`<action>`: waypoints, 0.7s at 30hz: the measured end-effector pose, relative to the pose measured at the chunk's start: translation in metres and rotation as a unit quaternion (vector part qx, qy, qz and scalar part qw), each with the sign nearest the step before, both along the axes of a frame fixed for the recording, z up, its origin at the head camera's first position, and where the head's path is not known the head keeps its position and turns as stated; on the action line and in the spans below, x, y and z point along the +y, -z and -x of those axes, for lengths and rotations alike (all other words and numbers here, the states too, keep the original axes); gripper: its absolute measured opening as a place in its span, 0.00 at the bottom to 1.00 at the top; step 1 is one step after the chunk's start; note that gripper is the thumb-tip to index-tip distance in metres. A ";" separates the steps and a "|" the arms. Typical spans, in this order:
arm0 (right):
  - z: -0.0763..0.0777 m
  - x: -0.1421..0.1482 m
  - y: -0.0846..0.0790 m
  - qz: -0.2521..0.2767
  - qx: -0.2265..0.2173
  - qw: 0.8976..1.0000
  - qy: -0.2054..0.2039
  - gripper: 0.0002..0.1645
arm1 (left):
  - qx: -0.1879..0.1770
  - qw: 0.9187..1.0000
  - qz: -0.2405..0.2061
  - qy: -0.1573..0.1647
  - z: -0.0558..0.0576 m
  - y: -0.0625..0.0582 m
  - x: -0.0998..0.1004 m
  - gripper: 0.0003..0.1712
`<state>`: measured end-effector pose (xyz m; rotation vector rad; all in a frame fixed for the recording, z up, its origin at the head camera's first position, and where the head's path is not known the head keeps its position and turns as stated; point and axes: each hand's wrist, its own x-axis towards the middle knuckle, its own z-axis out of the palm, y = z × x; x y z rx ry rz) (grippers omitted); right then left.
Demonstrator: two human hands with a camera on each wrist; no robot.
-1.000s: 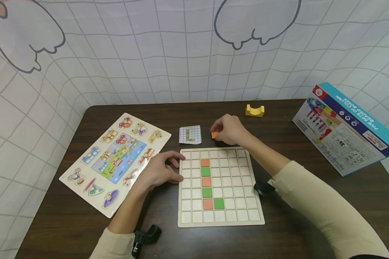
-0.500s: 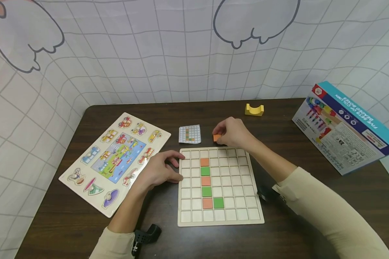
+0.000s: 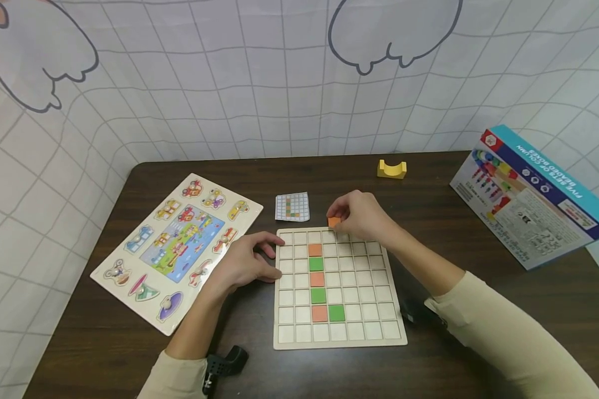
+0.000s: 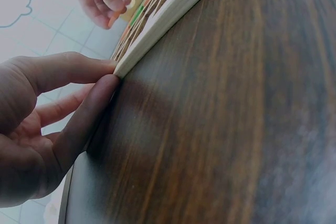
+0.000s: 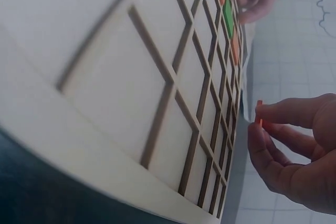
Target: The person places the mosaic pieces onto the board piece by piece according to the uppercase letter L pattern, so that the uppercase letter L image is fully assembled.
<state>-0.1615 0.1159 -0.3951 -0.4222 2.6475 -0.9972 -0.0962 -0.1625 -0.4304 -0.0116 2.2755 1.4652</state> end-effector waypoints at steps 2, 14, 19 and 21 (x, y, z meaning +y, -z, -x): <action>-0.004 0.000 -0.001 -0.002 0.000 1.000 -0.002 0.12 | 0.001 1.000 0.000 -0.001 0.000 0.000 0.001 0.35; -0.030 0.007 -0.003 -0.010 -0.001 1.000 -0.004 0.12 | -0.004 1.000 -0.006 -0.002 0.000 0.000 0.002 0.35; -0.040 0.009 -0.006 -0.010 0.005 1.000 -0.010 0.13 | -0.002 1.000 -0.006 -0.001 0.000 0.000 0.001 0.35; -0.045 0.009 -0.007 -0.011 0.009 1.000 -0.015 0.13 | -0.002 1.000 -0.009 -0.001 0.000 0.000 0.001 0.35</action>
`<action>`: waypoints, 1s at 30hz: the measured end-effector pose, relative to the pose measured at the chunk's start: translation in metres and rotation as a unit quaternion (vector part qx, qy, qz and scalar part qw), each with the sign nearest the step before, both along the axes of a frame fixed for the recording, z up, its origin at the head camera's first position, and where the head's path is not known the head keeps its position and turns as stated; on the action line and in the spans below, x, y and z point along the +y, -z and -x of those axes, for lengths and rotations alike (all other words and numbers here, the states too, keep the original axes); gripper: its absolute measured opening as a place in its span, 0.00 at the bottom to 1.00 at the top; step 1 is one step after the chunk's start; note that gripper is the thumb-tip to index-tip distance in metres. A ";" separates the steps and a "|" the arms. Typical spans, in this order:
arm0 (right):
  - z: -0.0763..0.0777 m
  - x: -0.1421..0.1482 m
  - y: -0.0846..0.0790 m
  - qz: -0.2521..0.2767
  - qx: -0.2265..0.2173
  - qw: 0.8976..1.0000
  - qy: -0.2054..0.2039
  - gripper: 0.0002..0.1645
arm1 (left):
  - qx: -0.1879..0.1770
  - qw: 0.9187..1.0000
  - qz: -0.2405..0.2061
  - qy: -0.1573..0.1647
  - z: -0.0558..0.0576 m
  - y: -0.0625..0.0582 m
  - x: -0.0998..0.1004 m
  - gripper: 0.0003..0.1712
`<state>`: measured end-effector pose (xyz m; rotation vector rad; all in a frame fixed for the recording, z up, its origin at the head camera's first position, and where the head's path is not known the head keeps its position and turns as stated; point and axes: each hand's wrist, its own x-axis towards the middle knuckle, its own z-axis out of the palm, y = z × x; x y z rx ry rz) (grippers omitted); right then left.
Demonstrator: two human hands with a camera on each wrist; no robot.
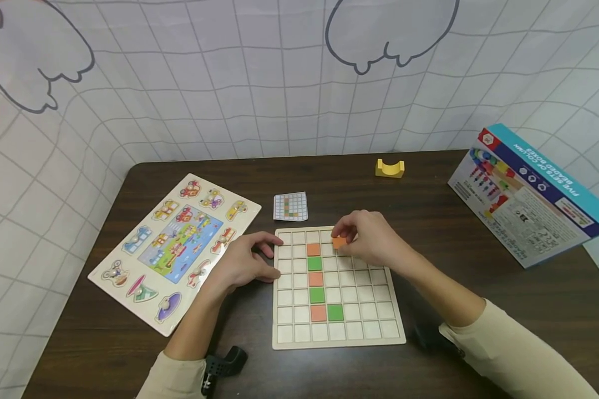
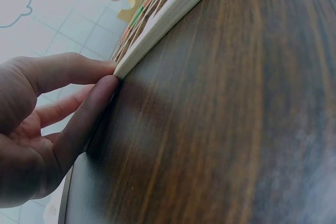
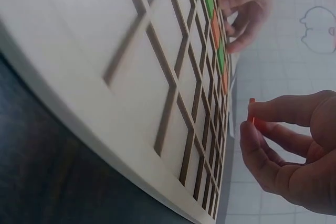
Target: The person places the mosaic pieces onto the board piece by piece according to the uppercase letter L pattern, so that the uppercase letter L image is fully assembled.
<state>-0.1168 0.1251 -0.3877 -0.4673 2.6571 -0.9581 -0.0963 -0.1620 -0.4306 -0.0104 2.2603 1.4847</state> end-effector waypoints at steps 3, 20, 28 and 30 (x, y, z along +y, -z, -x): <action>-0.006 0.000 -0.001 0.001 0.004 1.000 -0.007 0.13 | -0.001 1.000 -0.002 0.001 0.000 0.000 -0.001 0.35; -0.033 0.004 -0.002 -0.009 -0.001 1.000 -0.027 0.14 | -0.001 1.000 0.009 0.001 0.000 -0.001 -0.001 0.34; -0.047 0.005 -0.002 -0.020 -0.013 0.999 -0.032 0.14 | -0.006 1.000 0.007 -0.005 0.000 -0.003 0.001 0.35; -0.050 0.005 -0.002 -0.020 -0.011 0.999 -0.038 0.14 | -0.006 1.000 0.005 -0.005 0.000 -0.002 0.001 0.35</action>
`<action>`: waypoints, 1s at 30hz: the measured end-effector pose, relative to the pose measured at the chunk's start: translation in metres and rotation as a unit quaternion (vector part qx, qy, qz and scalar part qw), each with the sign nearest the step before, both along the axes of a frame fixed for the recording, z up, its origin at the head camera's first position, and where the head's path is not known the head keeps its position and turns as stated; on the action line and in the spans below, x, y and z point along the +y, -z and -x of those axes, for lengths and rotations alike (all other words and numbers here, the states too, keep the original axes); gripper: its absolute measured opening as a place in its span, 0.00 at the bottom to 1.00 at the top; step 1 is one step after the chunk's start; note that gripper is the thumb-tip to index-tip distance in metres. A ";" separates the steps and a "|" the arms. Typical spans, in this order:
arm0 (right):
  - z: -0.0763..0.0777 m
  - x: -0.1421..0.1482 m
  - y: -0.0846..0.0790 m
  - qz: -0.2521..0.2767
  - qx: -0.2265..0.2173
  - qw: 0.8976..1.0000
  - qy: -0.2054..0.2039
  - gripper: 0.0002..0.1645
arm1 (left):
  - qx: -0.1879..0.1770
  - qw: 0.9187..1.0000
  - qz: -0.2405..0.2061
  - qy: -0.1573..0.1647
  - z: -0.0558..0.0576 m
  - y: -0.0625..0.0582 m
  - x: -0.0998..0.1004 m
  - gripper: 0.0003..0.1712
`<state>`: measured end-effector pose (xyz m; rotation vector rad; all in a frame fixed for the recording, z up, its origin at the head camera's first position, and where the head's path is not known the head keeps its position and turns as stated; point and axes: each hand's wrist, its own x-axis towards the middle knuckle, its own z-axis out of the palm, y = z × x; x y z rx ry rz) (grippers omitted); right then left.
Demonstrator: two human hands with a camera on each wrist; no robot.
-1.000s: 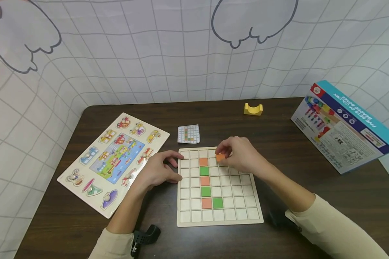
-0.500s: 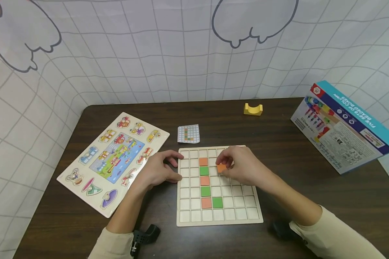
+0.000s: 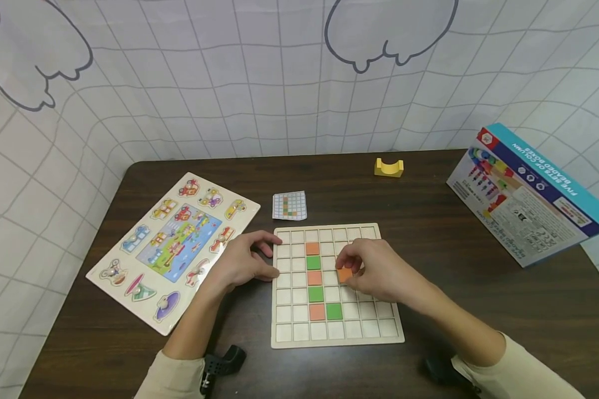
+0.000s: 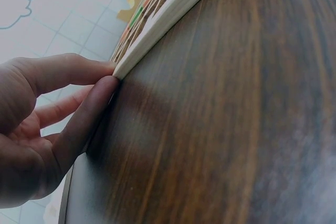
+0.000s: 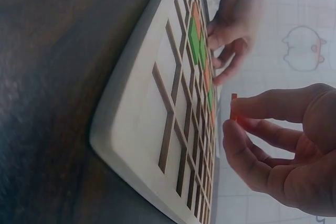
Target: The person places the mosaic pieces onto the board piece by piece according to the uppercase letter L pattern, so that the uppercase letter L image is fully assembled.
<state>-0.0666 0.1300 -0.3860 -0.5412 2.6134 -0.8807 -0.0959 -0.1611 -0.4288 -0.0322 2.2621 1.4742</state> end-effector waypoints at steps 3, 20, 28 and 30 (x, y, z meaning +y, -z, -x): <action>-0.004 0.001 -0.001 0.003 0.001 1.000 -0.014 0.14 | 0.003 1.000 -0.002 -0.001 0.001 0.001 0.000 0.34; -0.020 0.004 0.002 -0.012 0.003 0.998 -0.068 0.16 | 0.004 1.000 -0.004 -0.004 0.002 0.003 0.001 0.34; -0.024 0.002 0.001 -0.006 -0.029 0.996 -0.084 0.17 | -0.002 1.000 -0.003 -0.007 0.001 0.004 0.000 0.34; -0.025 0.002 0.002 -0.002 -0.032 0.996 -0.088 0.17 | -0.003 1.000 -0.003 -0.007 0.001 0.004 0.000 0.34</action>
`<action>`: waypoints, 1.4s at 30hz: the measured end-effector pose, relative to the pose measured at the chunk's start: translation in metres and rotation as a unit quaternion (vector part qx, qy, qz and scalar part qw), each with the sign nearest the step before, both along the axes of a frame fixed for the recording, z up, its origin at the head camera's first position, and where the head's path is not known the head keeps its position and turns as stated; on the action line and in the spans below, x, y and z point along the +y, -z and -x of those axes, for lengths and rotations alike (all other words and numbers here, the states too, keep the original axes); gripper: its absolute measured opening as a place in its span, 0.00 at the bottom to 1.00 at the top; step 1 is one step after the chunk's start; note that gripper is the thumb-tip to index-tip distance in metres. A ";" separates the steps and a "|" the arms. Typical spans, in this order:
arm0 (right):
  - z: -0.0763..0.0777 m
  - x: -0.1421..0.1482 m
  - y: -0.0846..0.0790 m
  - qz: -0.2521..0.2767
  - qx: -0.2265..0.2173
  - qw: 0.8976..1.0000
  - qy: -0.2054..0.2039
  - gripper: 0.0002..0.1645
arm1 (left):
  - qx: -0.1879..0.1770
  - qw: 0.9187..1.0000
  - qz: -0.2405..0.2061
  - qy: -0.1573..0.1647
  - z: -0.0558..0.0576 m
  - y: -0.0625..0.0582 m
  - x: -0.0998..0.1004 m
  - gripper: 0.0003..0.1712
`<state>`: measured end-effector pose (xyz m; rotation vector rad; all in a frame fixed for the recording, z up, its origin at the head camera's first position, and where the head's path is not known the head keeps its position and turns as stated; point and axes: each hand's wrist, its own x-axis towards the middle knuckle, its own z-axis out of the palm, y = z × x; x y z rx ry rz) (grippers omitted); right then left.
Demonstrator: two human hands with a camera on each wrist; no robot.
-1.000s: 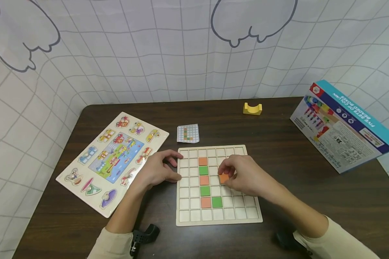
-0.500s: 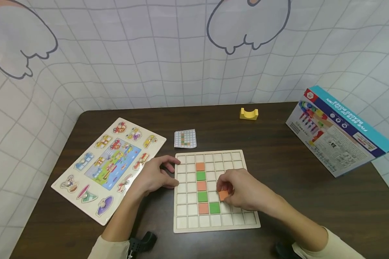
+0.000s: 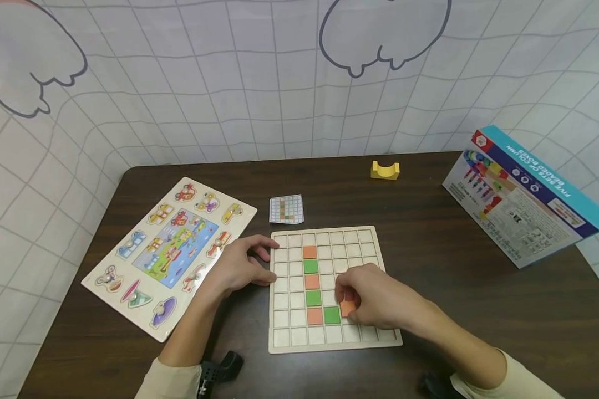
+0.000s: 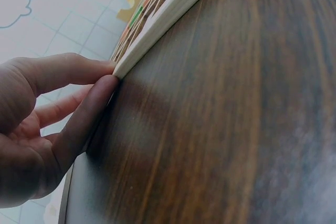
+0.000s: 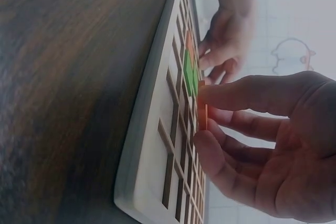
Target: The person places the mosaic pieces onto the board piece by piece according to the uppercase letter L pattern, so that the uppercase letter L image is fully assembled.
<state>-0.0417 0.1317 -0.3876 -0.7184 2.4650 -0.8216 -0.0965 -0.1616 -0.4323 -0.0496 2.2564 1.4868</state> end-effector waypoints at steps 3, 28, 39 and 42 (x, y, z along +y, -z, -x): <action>-0.001 0.000 0.000 -0.001 0.002 1.000 -0.006 0.18 | -0.001 1.000 -0.002 0.001 0.000 -0.001 0.000 0.35; -0.004 -0.004 0.005 -0.032 0.047 0.998 -0.028 0.19 | -0.003 1.000 -0.011 0.003 0.000 -0.001 -0.001 0.35; -0.003 -0.005 0.005 -0.033 0.050 0.998 -0.030 0.19 | 0.003 1.000 -0.001 0.003 0.000 0.000 0.000 0.35; -0.004 -0.005 0.006 -0.031 0.052 0.998 -0.032 0.19 | 0.003 1.000 0.000 0.004 0.000 0.000 -0.001 0.35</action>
